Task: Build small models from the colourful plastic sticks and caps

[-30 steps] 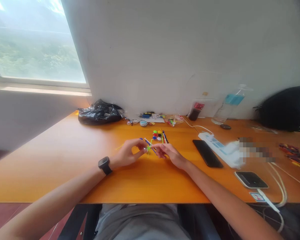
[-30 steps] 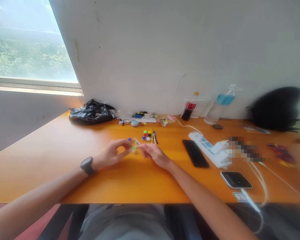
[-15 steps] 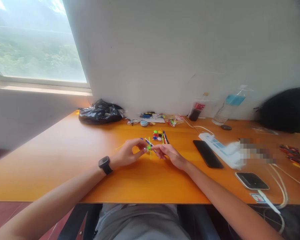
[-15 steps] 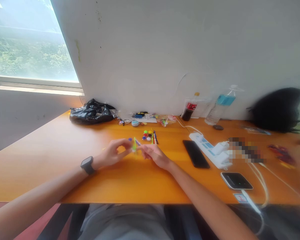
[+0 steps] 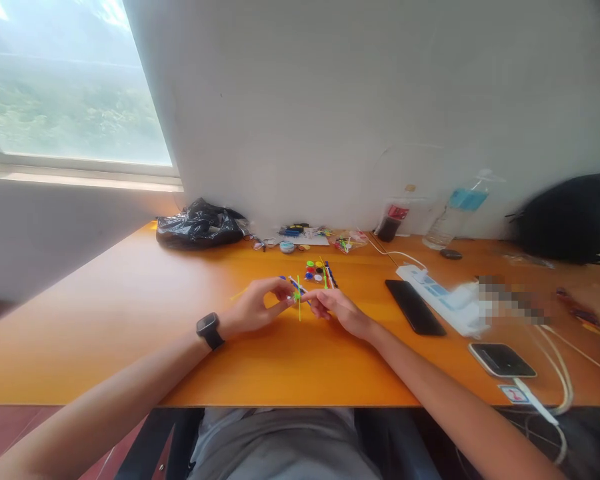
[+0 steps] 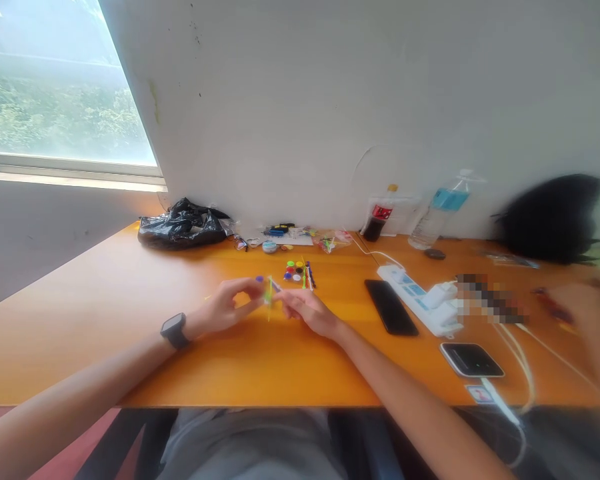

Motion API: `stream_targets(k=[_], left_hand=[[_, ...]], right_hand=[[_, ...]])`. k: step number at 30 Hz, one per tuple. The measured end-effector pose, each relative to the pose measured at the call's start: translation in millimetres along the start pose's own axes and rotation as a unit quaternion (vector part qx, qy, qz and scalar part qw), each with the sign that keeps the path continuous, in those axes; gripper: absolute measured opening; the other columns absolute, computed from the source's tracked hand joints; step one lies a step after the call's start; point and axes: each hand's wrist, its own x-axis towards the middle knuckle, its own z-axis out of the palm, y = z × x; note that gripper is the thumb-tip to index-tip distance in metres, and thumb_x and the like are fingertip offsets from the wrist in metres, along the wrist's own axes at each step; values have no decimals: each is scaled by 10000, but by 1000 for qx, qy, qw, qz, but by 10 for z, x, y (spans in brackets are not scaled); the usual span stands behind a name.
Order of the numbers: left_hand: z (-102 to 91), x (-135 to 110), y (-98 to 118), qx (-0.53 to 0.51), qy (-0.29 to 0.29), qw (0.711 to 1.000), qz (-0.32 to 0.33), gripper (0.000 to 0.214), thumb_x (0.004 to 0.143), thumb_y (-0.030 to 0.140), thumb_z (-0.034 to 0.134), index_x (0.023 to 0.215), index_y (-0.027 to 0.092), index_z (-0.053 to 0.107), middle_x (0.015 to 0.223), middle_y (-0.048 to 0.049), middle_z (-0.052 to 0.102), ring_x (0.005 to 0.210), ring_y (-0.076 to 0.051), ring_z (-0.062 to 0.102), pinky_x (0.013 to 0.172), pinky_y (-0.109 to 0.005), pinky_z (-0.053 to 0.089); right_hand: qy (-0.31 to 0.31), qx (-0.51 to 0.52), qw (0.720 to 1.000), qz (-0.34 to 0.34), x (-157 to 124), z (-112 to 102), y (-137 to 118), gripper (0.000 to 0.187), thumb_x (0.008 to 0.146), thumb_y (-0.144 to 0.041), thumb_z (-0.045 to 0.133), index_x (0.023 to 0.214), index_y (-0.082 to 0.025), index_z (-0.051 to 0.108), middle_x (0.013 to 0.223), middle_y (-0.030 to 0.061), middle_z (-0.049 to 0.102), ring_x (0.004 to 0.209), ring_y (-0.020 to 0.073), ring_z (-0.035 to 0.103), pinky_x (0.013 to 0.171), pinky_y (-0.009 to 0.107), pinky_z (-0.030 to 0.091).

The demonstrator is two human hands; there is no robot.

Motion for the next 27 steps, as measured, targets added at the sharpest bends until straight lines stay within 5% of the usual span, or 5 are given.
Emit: stream_targets(k=[11,27], left_hand=[[-2,3,17,21,-7,1000,2,113,990,282,667,1039,183,687,926,-52,747,830,-155,680,802,-295,570],[-9,-5,-6,46,-21,999,0,135,991,273,659,1088,193,706,945,-39,741,834,-146,685,800,-277,566]], right_hand=[[4,14,999,29,13,15,-13,700,1049,-664,444,1446,-114,615,768,16,573,625,125,428,602,276,345],[-1,11,1000,7,-8,4,-88,637,1029,-661,498,1318,-130,702,751,12,539,653,140,451,612,282,337]])
